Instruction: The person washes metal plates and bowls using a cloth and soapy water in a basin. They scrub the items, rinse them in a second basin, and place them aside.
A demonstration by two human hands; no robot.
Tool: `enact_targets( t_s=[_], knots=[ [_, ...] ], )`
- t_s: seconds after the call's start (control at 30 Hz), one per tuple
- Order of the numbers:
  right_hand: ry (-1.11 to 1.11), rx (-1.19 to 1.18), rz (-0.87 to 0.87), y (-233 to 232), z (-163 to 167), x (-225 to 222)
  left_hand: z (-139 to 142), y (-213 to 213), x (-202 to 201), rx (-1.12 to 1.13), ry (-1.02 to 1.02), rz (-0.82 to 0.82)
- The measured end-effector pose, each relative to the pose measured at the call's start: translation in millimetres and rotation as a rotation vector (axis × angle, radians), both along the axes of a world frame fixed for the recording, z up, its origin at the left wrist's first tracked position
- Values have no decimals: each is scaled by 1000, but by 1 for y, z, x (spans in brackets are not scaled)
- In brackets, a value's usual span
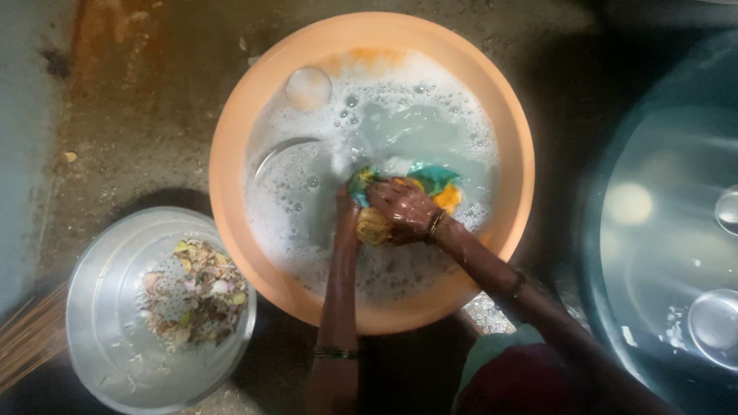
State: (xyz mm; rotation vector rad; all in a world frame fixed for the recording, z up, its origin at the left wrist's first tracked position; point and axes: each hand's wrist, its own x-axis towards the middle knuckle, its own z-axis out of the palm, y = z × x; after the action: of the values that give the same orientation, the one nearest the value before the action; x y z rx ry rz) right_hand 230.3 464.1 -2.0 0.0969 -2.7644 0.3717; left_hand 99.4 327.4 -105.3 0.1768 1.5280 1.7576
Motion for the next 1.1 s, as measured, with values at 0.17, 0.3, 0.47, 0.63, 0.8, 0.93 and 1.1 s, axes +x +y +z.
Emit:
enact_targets(
  t_s=[0.17, 0.3, 0.47, 0.63, 0.8, 0.93, 1.1],
  knots=[
    [-159, 80, 17, -12, -16, 6, 6, -8, -3, -143, -162, -16],
    [-170, -838, -148, 20, -19, 0, 39, 0, 12, -259, -194, -6],
    [-40, -1182, -456, 45, -12, -1, 85, 2, 31, -70, 107, -417],
    [-289, -485, -381, 44, -11, 2, 88, 10, 35, -84, 390, -631],
    [128, -883, -331, 44, -8, 1, 78, 17, 33, 117, 157, -459],
    [-574, -627, -639, 47, 7, 3, 67, 36, 31, 6, 676, -656],
    [-387, -224, -823, 59, 25, 13, 35, 71, 29, -570, 1246, -456]
  ],
)
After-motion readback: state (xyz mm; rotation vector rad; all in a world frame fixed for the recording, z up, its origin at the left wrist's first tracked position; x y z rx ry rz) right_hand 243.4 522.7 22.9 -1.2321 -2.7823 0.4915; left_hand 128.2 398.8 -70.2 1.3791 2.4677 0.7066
